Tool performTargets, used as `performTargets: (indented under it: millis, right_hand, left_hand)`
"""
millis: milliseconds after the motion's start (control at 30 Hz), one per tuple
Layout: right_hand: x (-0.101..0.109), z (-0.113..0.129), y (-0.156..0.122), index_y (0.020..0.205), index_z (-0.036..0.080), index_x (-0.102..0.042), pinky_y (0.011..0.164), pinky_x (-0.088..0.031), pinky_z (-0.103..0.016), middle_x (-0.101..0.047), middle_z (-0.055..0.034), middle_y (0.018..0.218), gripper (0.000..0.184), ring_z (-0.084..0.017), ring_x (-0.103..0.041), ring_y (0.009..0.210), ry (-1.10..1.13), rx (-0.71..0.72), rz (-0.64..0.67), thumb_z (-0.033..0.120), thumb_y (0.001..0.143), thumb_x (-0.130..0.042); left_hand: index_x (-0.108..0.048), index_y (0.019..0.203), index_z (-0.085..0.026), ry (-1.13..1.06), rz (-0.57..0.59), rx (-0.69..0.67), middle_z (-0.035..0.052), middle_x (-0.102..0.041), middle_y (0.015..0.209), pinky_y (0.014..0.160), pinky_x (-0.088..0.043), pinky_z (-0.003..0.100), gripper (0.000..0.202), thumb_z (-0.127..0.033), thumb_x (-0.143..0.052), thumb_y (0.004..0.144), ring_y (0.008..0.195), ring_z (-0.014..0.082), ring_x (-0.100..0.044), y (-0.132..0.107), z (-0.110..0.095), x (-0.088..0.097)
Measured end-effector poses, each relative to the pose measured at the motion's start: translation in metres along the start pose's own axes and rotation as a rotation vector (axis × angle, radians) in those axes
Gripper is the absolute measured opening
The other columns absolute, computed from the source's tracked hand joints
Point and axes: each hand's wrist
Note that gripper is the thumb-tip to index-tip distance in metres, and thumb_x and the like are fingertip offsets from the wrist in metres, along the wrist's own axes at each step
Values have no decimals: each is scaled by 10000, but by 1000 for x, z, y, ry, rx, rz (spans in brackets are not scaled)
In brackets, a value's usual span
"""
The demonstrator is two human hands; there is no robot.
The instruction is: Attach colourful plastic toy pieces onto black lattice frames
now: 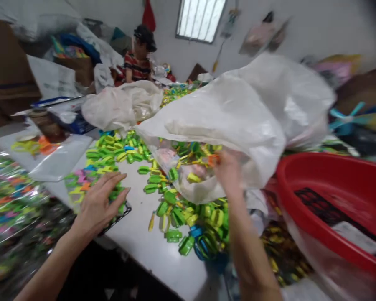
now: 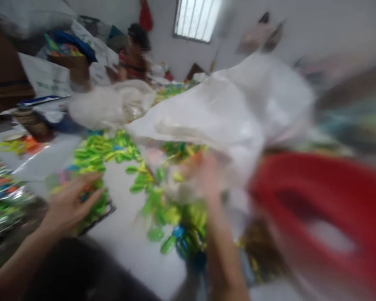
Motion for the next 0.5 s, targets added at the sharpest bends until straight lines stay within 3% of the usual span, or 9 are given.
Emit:
performTargets:
  millis: [100, 200, 300, 333, 400, 500]
  right_hand:
    - [-15, 38, -35, 1059, 165, -669, 753, -488, -316, -706, -92, 954, 219, -210, -634, 820, 360, 142, 85, 267, 919, -535]
    - [-24, 60, -68, 1086, 178, -661, 735, -492, -298, -701, -77, 932, 227, -192, -624, 792, 581, 336, 185, 287, 923, -545]
    - [-18, 63, -84, 1119, 182, -657, 798, -489, -319, -703, -90, 967, 238, -203, -633, 861, 627, 476, 244, 295, 934, -560]
    - [-16, 63, -85, 1106, 189, -663, 816, -488, -325, -705, -90, 977, 225, -207, -635, 884, 633, 511, 262, 298, 934, -568]
    - [-10, 63, -86, 1046, 198, -679, 821, -489, -325, -707, -81, 964, 179, -205, -637, 893, 646, 547, 304, 297, 926, -589]
    - [-5, 68, -91, 970, 197, -688, 791, -489, -300, -698, -59, 909, 125, -185, -636, 854, 685, 534, 394, 276, 912, -609]
  left_hand:
    - [-531, 1300, -199, -128, 29, -61, 134, -529, 1372, 1034, -478, 407, 382, -371, -477, 963, 1253, 256, -541, 25, -35, -26]
    - [-508, 1344, -173, -119, 123, -99, 173, -398, 1503, 1127, -355, 526, 422, -323, -481, 951, 1397, 309, -386, 41, -61, -44]
    - [-577, 1273, -198, -95, 409, -128, 135, -592, 1335, 1150, -195, 658, 361, -317, -496, 943, 1286, 321, -509, 46, -64, -50]
    - [-603, 1232, -195, -132, 519, -124, 117, -659, 1227, 1136, -242, 643, 334, -323, -486, 947, 1194, 305, -580, 45, -62, -50]
    - [-625, 1179, -177, -259, 664, -77, 99, -709, 1097, 1049, -420, 518, 321, -337, -451, 961, 1043, 265, -652, 38, -59, -49]
    - [-598, 1190, -173, -404, 664, 26, 104, -695, 1135, 902, -517, 363, 341, -354, -401, 978, 1010, 233, -661, 20, -60, -49]
Point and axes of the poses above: each hand's wrist, its own y-axis towards the middle knuckle, its own x-axis out of the back of the hand, z = x × y
